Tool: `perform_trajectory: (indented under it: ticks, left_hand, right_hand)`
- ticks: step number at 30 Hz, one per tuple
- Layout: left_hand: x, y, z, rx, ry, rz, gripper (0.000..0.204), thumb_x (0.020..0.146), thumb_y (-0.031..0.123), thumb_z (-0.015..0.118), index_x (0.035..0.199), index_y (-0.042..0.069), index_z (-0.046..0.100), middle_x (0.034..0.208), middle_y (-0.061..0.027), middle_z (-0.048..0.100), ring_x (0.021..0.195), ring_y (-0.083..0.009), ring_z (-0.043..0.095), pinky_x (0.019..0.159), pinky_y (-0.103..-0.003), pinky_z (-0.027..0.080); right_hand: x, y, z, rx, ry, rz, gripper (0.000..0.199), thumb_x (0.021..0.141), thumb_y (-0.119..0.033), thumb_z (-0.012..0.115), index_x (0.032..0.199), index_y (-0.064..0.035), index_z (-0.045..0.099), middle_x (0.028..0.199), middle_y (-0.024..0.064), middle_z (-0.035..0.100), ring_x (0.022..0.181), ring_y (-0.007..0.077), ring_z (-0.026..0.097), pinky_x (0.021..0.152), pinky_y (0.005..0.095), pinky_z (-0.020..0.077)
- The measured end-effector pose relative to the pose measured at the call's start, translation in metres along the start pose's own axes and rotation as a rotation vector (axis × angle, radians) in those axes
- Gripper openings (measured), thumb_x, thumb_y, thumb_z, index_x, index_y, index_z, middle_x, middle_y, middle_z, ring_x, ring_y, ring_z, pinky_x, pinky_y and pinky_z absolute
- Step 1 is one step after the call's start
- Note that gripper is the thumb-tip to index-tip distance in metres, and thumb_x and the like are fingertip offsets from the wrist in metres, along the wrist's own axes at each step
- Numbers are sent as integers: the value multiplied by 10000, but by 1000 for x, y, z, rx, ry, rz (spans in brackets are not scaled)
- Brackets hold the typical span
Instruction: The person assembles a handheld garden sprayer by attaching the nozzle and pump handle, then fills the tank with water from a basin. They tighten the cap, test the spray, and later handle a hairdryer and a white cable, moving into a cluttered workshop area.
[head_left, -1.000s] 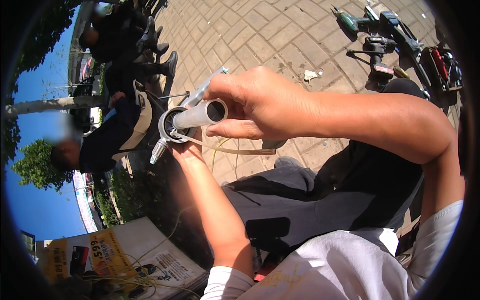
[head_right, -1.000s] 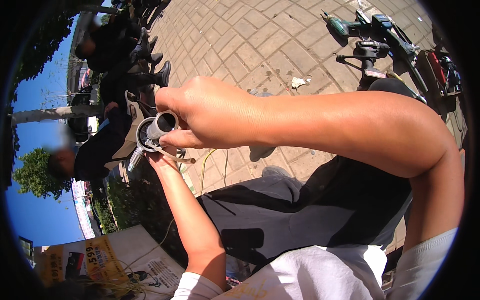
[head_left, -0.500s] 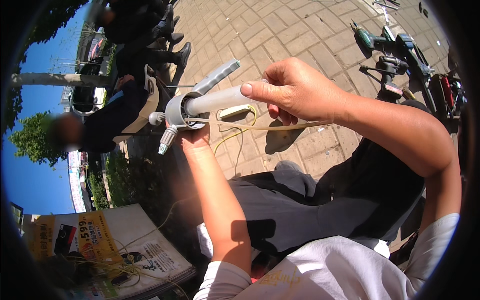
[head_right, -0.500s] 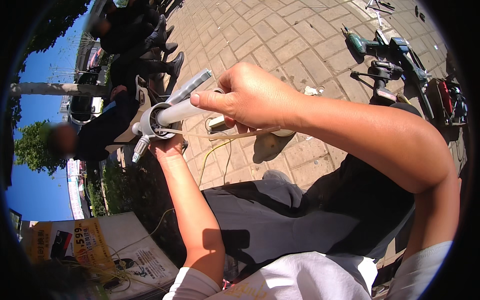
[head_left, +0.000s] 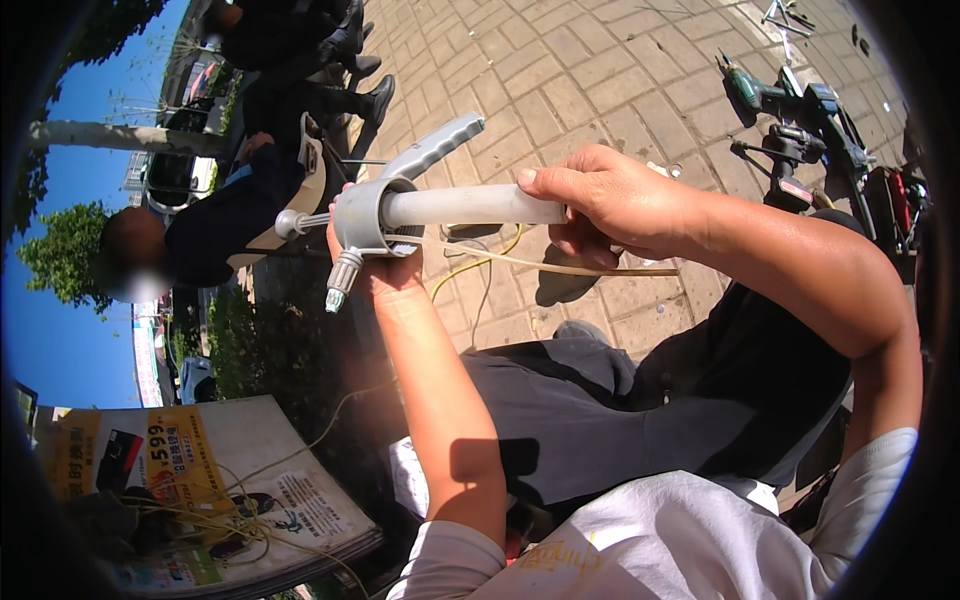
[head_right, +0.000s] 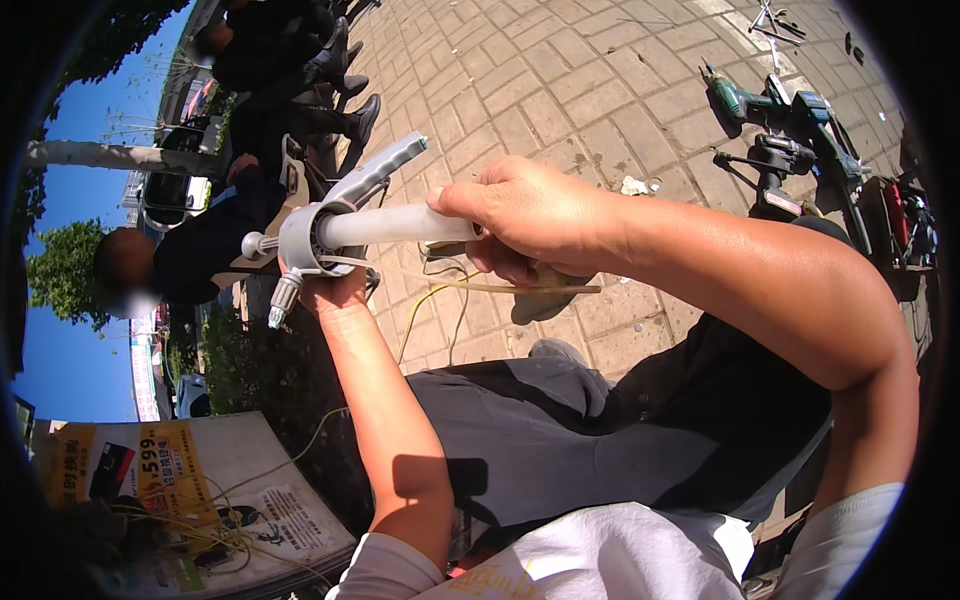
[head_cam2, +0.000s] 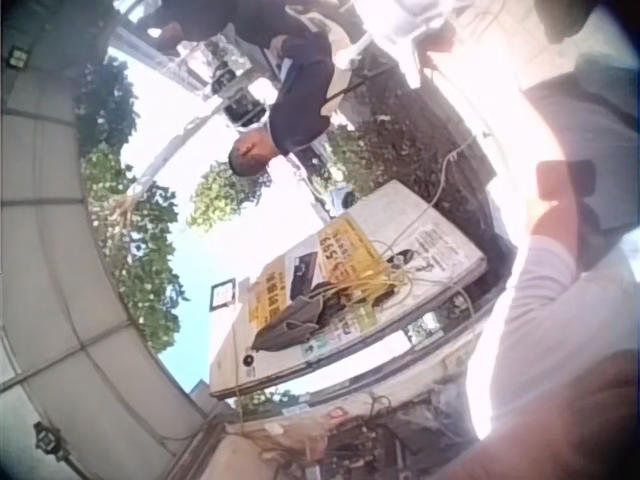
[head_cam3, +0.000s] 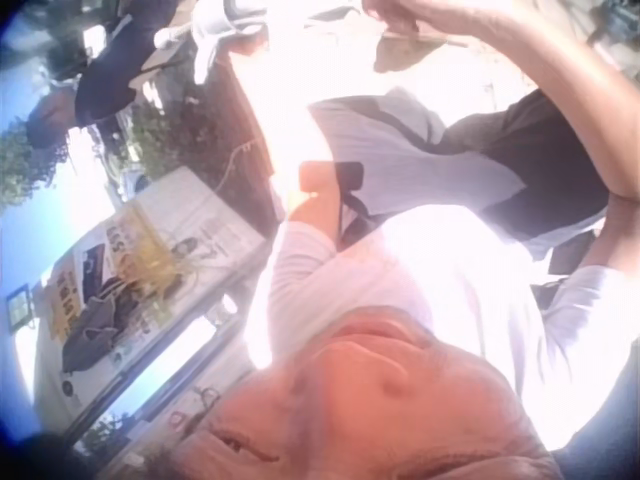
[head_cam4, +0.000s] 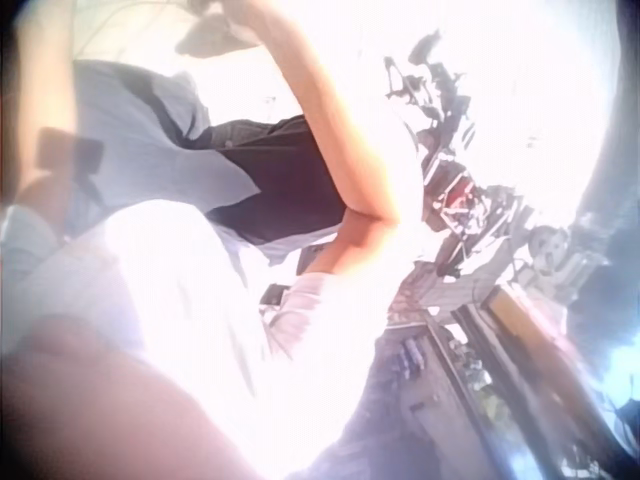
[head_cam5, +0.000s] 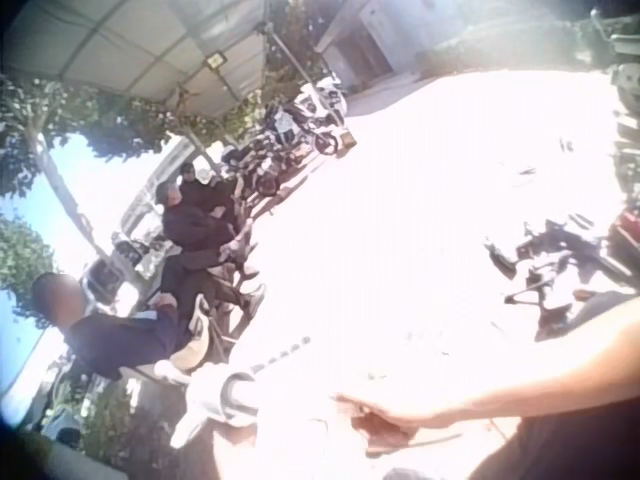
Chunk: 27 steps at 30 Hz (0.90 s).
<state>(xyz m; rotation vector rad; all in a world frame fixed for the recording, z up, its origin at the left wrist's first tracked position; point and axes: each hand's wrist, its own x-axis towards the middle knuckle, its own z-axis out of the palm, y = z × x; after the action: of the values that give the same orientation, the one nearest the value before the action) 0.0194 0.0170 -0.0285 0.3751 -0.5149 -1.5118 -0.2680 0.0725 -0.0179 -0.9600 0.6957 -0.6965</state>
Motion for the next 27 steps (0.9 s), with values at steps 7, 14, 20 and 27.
perform_trajectory:
  ticks: [7,14,20,27]
  left_hand:
    - [-6,-15,28,196,59,22,184,913,234,569,974,63,605,982,-74,647,968,-239,618,935,-469,495]
    - [-12,-57,45,269,46,108,206,915,216,583,1061,70,579,1037,-93,628,982,-223,609,877,-406,528]
    - [-22,-49,41,-54,-191,28,309,850,228,640,1114,94,550,1082,-51,557,1075,-201,495,976,-569,405]
    - [-18,-45,51,388,80,188,213,890,107,578,1097,64,546,1014,-87,607,955,-202,597,853,-433,525]
  right_hand:
    - [-1,10,2,-1341,293,-652,610,806,-285,733,1287,-27,461,903,145,602,804,292,645,649,396,526]
    - [16,44,0,-1362,406,-410,561,795,-242,717,1241,-25,453,872,169,599,729,355,635,634,436,517]
    - [19,29,-5,-333,-277,14,444,861,-417,697,905,-7,532,650,95,569,560,216,588,533,370,465]
    - [22,24,-9,-840,14,-235,390,831,-257,668,1092,-11,516,793,168,619,736,310,631,643,413,496]
